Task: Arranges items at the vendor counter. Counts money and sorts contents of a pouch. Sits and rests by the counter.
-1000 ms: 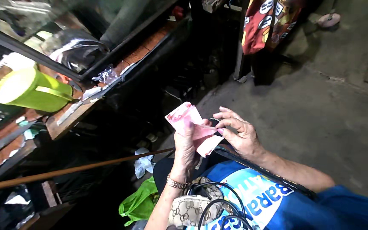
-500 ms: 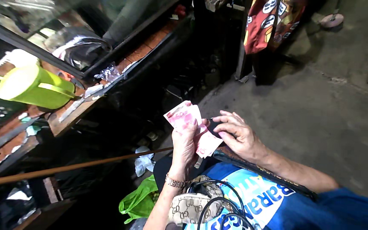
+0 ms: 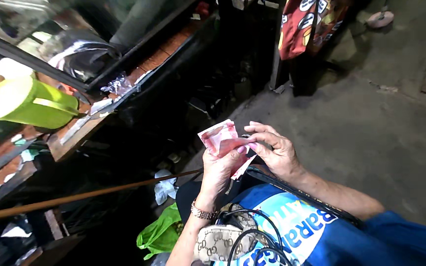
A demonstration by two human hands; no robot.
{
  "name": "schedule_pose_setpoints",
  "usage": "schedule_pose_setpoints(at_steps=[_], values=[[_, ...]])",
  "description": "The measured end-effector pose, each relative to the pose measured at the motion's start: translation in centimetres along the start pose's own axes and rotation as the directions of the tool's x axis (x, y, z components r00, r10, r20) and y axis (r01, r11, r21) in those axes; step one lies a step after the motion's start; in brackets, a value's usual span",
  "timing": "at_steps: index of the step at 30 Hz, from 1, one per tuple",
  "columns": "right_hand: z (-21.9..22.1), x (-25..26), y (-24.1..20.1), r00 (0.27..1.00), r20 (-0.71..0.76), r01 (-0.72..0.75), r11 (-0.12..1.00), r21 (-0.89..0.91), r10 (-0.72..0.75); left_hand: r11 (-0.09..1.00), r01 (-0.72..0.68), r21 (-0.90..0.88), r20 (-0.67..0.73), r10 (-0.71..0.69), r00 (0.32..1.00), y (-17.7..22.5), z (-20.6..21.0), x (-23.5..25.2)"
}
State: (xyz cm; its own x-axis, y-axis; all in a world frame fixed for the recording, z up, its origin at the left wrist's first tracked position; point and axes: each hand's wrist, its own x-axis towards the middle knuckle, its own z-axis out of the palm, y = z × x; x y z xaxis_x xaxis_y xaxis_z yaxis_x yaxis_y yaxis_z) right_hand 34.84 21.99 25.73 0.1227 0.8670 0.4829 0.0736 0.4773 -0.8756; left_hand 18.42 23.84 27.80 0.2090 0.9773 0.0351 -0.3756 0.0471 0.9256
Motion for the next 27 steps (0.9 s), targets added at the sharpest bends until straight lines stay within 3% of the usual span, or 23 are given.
schedule_pose_setpoints(at_steps=[4,8,17,19,23,27], values=[[-0.3,-0.1,-0.1,0.997,0.012,0.078,0.997,0.004,-0.078,0.979,0.064,-0.192,-0.085,-0.081,0.993,0.0,-0.5,-0.1],[-0.8,-0.5,0.2,0.982,0.134,0.138,0.990,-0.042,-0.132,0.886,0.089,-0.454,-0.027,-0.114,0.993,0.9,-1.3,0.6],[-0.9,-1.3,-0.1,0.945,0.322,0.116,0.975,-0.189,-0.050,0.821,0.077,-0.566,-0.034,-0.116,0.993,1.2,-2.0,0.7],[-0.9,-1.2,-0.1,0.952,0.304,0.083,0.981,-0.174,-0.026,0.860,0.074,-0.504,-0.035,-0.106,0.994,1.2,-2.0,0.6],[-0.7,-0.6,-0.2,0.970,0.230,-0.081,0.997,-0.007,0.080,0.995,0.044,-0.090,-0.044,-0.048,0.998,1.7,-1.2,0.0],[-0.2,-0.3,-0.5,0.923,0.340,-0.244,0.956,0.163,0.178,0.995,0.046,0.093,0.105,-0.056,0.993,1.9,-0.2,-0.7]])
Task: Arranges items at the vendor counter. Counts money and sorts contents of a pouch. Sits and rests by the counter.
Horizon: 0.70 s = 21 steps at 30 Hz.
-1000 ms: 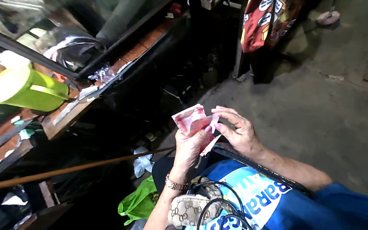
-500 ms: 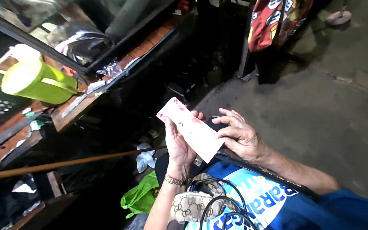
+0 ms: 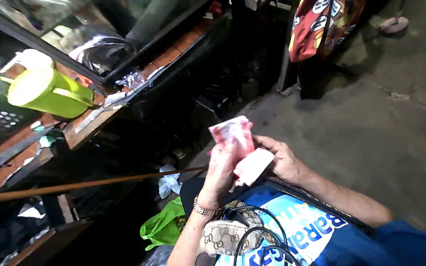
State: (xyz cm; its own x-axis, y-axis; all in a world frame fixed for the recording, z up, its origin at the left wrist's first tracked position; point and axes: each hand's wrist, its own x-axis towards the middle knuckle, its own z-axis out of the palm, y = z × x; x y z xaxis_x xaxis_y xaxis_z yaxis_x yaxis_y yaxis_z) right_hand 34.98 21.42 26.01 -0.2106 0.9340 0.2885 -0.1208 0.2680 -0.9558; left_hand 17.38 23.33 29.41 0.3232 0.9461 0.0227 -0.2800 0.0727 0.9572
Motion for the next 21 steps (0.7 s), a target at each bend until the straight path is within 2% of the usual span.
schedule_pose_setpoints(at_steps=[3,8,12,14,17,19,21], values=[[0.4,-0.2,-0.5,0.999,-0.007,-0.032,0.999,0.013,0.032,0.998,0.031,0.053,0.066,-0.035,0.997,0.5,0.7,-0.3],[0.1,-0.3,0.0,0.999,-0.040,0.017,0.999,0.041,-0.016,0.999,-0.041,0.030,0.194,0.035,0.980,0.1,0.3,0.6],[-0.2,0.4,-0.9,0.992,0.070,-0.119,0.968,0.223,0.106,0.995,-0.103,-0.011,0.165,0.103,0.981,0.9,-0.5,0.8],[-0.3,0.7,-0.9,0.987,0.084,-0.153,0.952,0.267,0.135,0.980,-0.186,0.067,0.158,0.174,0.972,1.4,-0.9,0.8],[0.0,0.9,-0.8,0.990,0.018,-0.141,0.963,0.229,0.140,0.908,-0.295,0.297,0.233,0.230,0.945,2.3,-1.1,0.5],[-0.1,1.0,-0.8,0.995,0.008,-0.100,0.985,0.138,0.100,0.875,-0.344,0.340,0.295,0.248,0.923,2.3,-1.1,0.6],[0.2,1.2,-0.8,0.998,0.033,-0.059,0.992,0.116,0.056,0.883,-0.353,0.310,0.308,0.258,0.916,2.0,-1.1,0.8]])
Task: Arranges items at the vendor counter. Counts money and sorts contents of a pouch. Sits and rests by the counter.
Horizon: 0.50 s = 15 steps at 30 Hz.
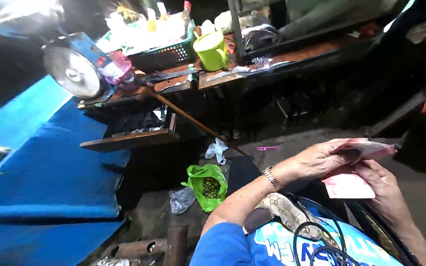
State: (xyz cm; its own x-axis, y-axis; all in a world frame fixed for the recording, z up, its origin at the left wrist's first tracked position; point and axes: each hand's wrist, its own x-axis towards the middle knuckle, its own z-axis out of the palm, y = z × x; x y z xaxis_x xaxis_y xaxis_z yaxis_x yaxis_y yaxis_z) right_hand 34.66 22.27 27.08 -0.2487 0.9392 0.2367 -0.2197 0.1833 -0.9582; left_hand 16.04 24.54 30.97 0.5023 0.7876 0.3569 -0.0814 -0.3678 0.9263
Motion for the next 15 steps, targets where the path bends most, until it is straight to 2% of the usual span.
schedule_pose_setpoints(at_steps=[5,9,12,15], values=[[0.6,0.0,0.5,0.999,0.010,-0.044,0.996,0.081,0.043,0.982,0.093,-0.165,-0.041,-0.101,0.994,0.3,0.5,-0.3],[0.6,-0.2,1.1,0.999,0.017,-0.036,0.991,0.130,0.034,0.979,0.111,-0.171,0.006,-0.111,0.994,-0.5,0.7,-0.5],[0.6,-0.3,1.1,0.997,-0.040,0.060,0.998,-0.024,-0.061,0.985,0.089,-0.147,0.014,-0.088,0.996,-1.5,0.7,-0.8],[0.1,-0.4,1.6,0.973,-0.085,0.197,0.962,-0.188,-0.216,0.977,0.147,-0.158,0.016,-0.146,0.989,-1.7,0.4,-0.7]])
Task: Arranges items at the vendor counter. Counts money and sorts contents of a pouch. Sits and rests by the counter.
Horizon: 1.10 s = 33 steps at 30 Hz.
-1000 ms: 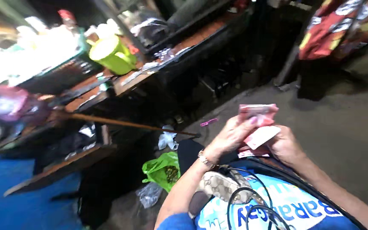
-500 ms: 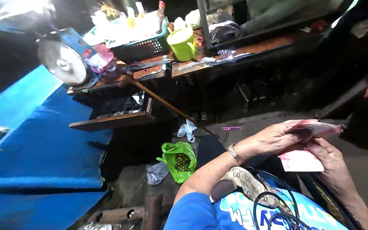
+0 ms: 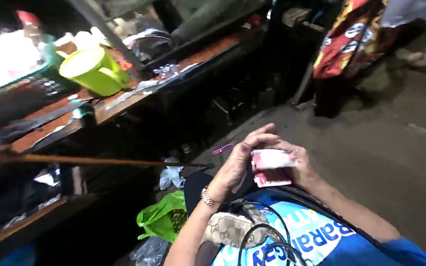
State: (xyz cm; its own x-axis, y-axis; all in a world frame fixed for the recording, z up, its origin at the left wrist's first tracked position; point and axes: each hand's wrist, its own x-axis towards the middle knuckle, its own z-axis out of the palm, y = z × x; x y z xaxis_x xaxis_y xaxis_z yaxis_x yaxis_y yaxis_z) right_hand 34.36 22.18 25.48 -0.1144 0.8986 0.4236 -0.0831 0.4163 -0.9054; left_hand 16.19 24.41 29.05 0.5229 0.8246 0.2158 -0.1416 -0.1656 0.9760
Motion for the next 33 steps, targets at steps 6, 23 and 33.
schedule_pose_setpoints(at_steps=[6,23,33], values=[[-0.7,0.2,-0.7,0.968,-0.078,0.199,0.923,-0.328,-0.237,0.941,0.337,0.024,-0.024,-0.336,0.942,0.9,0.4,-0.2],[-0.5,0.2,-1.4,0.828,0.026,-0.495,0.709,0.502,0.560,0.994,0.100,0.051,-0.116,-0.093,0.989,-0.4,1.4,0.5],[-1.7,0.3,-0.2,0.831,-0.208,-0.325,0.753,0.572,0.517,0.990,0.134,0.048,0.202,-0.141,0.969,-1.8,-0.3,-0.1]])
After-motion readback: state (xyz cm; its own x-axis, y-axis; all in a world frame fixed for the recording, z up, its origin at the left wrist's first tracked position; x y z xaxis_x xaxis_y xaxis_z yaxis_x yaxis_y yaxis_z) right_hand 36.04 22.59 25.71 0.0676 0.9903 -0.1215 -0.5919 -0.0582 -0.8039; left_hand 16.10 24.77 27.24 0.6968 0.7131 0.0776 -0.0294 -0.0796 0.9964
